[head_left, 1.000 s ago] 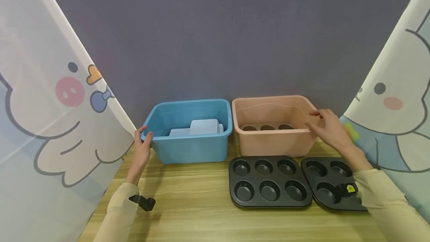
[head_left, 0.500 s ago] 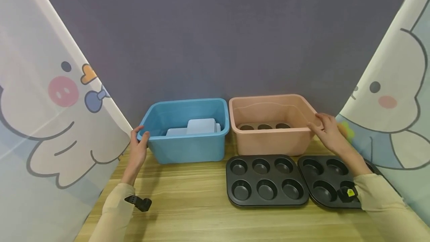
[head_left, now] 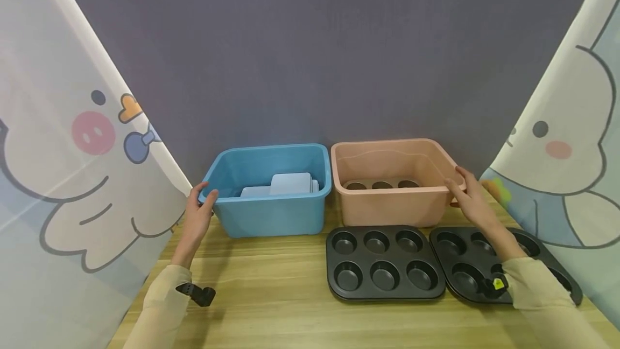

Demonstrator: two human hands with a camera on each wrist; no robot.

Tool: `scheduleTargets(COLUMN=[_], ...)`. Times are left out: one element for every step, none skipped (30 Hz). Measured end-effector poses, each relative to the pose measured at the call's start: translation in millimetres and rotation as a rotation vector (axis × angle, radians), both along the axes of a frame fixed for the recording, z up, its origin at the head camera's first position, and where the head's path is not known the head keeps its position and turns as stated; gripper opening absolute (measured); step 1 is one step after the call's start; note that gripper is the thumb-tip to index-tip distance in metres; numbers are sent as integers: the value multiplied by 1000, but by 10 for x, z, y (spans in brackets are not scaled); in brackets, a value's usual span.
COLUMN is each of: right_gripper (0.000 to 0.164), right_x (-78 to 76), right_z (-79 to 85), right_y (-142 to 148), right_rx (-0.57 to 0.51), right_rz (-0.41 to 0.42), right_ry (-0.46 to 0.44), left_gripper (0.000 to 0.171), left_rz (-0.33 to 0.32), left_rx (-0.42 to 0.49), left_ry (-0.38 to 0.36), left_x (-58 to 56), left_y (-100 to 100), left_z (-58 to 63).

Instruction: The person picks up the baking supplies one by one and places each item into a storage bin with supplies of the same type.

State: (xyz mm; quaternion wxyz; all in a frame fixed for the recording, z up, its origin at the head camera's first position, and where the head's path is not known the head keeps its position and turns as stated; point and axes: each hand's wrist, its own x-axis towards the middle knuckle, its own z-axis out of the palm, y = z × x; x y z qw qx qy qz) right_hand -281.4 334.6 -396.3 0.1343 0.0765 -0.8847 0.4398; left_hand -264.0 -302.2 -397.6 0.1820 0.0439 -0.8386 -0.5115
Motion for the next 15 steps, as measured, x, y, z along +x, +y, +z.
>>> scheduleTargets(right_gripper=[71,70,70,70,70,70,69,69,69,69,69,69,69,69,70], right_x=[0,-2,-5,-8,-10,-14,-16,-18,-19,-20,-19,-18,-16,-14,-12], right_z=[-11,-21,-27,-33,-38,-44,-48,-53,-56,-60,-62,-63,-63,-62,-62], right_y=[2,4,3,3,2,3,3,5,6,8,10,11,11,11,9], right_rx=[-6,-13,-18,-25,-32,-37,-40,-42,-45,-47,-49,-50,-55,-58,-60], right_rz=[-1,-2,-3,-3,0,0,-1,-3,-4,-6,-8,-11,-12,-14,-16], right_ry=[2,3,2,1,-1,-1,-3,-4,-5,-5,-5,-3,-3,0,1], left_gripper=[66,66,66,66,66,66,65,62,59,56,52,48,44,40,36], left_rz=[20,37,52,68,82,100,116,129,144,157,168,177,182,184,182], left_rx=[-29,-52,-65,-80,-88,-92,-94,-90,-85,-76,-62,-50,-39,-27,-15], left_ry=[8,19,29,41,55,68,80,95,111,129,148,168,184,194,191], left_x=[1,5,10,19,29,42,57,74,90,106,123,139,152,168,210], left_y=[-2,-2,-2,0,1,3,4,4,4,3,0,-7,-15,-25,-7], left_z=[3,8,13,20,27,37,43,52,64,70,75,80,80,82,119])
